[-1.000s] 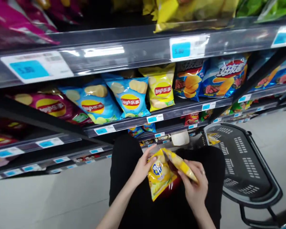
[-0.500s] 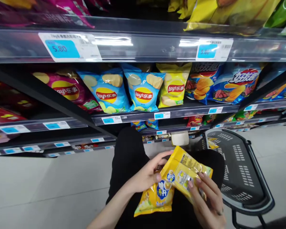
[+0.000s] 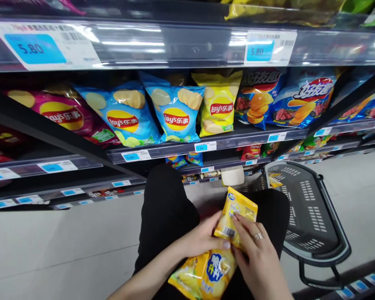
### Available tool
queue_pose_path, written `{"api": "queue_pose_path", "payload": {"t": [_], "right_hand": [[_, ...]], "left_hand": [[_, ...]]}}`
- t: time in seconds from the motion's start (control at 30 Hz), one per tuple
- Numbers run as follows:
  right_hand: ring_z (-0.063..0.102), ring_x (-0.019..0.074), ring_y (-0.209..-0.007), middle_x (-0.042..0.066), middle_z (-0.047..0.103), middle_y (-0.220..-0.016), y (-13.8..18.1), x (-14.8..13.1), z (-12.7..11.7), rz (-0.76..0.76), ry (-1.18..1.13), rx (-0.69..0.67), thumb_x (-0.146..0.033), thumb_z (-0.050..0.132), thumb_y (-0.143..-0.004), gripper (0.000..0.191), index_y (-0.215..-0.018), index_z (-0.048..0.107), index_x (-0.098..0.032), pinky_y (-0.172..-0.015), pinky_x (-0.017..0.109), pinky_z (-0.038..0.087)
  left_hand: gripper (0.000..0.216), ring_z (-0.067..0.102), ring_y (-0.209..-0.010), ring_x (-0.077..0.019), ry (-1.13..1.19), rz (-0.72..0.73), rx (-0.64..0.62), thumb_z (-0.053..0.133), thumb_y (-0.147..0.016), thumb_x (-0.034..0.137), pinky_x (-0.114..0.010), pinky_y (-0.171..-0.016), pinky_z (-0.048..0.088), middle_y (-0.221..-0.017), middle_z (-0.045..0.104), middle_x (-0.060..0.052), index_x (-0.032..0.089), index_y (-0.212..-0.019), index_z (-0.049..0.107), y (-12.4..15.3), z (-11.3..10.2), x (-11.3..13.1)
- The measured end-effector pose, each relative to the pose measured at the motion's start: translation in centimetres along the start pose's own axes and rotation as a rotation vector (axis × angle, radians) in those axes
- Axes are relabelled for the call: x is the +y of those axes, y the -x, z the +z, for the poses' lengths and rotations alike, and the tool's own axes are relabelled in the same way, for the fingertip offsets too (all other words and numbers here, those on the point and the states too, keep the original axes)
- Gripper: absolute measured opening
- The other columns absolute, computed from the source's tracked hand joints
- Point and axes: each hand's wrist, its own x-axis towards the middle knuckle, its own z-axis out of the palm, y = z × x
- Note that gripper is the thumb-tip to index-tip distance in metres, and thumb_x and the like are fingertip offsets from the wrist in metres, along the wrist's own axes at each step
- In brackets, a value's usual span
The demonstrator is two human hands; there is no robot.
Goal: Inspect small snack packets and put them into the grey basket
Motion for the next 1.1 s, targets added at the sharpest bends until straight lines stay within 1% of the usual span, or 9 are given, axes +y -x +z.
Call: {"api": "queue_pose_path", "payload": {"t": [0.1, 0.2, 0.37, 0.5, 0.57, 0.67, 0.77, 0.97, 1.1], "right_hand": [[0.061, 0.0234, -0.108, 0.009, 0.064, -0.120, 0.0, 2.0, -2.6, 0.020, -0.266, -0.149, -0.015, 0.055, -0.085, 0.039, -0.123, 0.057, -0.024, -0.090, 0.037, 0.055], [0.061, 0.0238, -0.111, 0.009, 0.064, -0.119, -0.6, 4.6, -4.7, 0.200, -0.427, -0.066, -0.022, 0.060, -0.085, 0.035, -0.120, 0.059, -0.026, -0.090, 0.037, 0.055], [0.062, 0.0246, -0.110, 0.011, 0.060, -0.128, -1.4, 6.4, -4.3, 0.432, -0.848, -0.263, -0.029, 0.064, -0.083, 0.052, -0.133, 0.049, -0.027, -0.084, 0.035, 0.057], [0.064, 0.0247, -0.107, 0.009, 0.065, -0.121, -0.7, 5.2, -1.6, 0.568, -0.775, 0.137, -0.030, 0.068, -0.080, 0.036, -0.116, 0.064, -0.025, -0.085, 0.033, 0.056], [0.066, 0.0243, -0.103, 0.010, 0.067, -0.117, -0.1, 4.5, -0.5, 0.607, -0.739, 0.271, -0.030, 0.068, -0.080, 0.032, -0.112, 0.066, -0.024, -0.082, 0.032, 0.057], [0.068, 0.0236, -0.097, 0.009, 0.070, -0.112, 0.5, 3.6, 0.1, 0.564, -0.775, 0.284, -0.029, 0.065, -0.082, 0.029, -0.111, 0.067, -0.025, -0.075, 0.029, 0.059], [0.072, 0.0216, -0.086, 0.005, 0.074, -0.104, 0.8, 3.4, -0.7, 0.466, -0.677, 0.255, -0.026, 0.065, -0.082, 0.025, -0.107, 0.070, -0.028, -0.068, 0.026, 0.059], [0.071, 0.0173, -0.064, 0.000, 0.077, -0.082, 0.2, 4.3, -2.9, 0.144, -0.445, 0.203, -0.020, 0.069, -0.080, 0.018, -0.094, 0.075, -0.030, -0.055, 0.022, 0.055], [0.071, 0.0165, -0.063, -0.001, 0.076, -0.077, -0.2, 4.3, -3.1, 0.141, -0.454, 0.179, -0.021, 0.065, -0.083, 0.013, -0.087, 0.074, -0.029, -0.052, 0.020, 0.054]], "left_hand": [[0.063, 0.058, -0.110, -0.0280, -0.019, -0.076, 0.092, 0.071, -0.074, 0.044, -0.038, -0.091, 0.047, -0.124, 0.062, -0.011, 0.016, -0.127, 0.051, -0.2, -0.4, -0.3], [0.061, 0.062, -0.103, -0.0260, 0.011, -0.103, 0.005, 0.071, -0.073, 0.043, -0.034, -0.085, 0.050, -0.119, 0.065, -0.009, 0.017, -0.125, 0.054, -0.2, -0.7, 0.2], [0.058, 0.062, -0.102, -0.0244, -0.096, -0.056, -0.107, 0.069, -0.077, 0.041, -0.033, -0.085, 0.050, -0.118, 0.065, -0.007, 0.022, -0.129, 0.054, -0.1, -0.7, 1.5], [0.097, 0.064, -0.100, -0.0238, 0.007, 0.136, 0.019, 0.066, -0.079, 0.048, -0.034, -0.083, 0.051, -0.124, 0.062, -0.011, 0.032, -0.150, 0.002, 0.5, 0.0, 0.9], [0.101, 0.067, -0.092, -0.0221, -0.052, 0.215, 0.098, 0.064, -0.081, 0.048, -0.032, -0.079, 0.052, -0.121, 0.064, -0.012, 0.033, -0.148, -0.009, 0.8, 0.5, 0.7], [0.070, 0.066, -0.091, -0.0219, -0.311, 0.296, 0.208, 0.060, -0.084, 0.045, -0.029, -0.079, 0.052, -0.118, 0.065, -0.012, 0.029, -0.146, 0.030, 1.2, 0.7, 1.1], [0.045, 0.065, -0.084, -0.0211, -0.557, 0.302, 0.283, 0.063, -0.081, 0.042, -0.025, -0.069, 0.052, -0.106, 0.070, -0.010, 0.022, -0.122, 0.063, 1.3, -0.1, 1.9], [0.054, 0.068, -0.075, -0.0203, -0.729, 0.296, 0.264, 0.074, -0.070, 0.046, -0.025, -0.066, 0.052, -0.096, 0.074, -0.008, 0.020, -0.117, 0.067, 1.4, -1.5, 2.2], [0.041, 0.064, -0.055, -0.0148, -0.913, 0.516, 0.308, 0.070, -0.073, 0.048, -0.023, -0.058, 0.051, -0.075, 0.076, -0.006, 0.017, -0.100, 0.074, 1.2, -1.2, 2.5]]}}
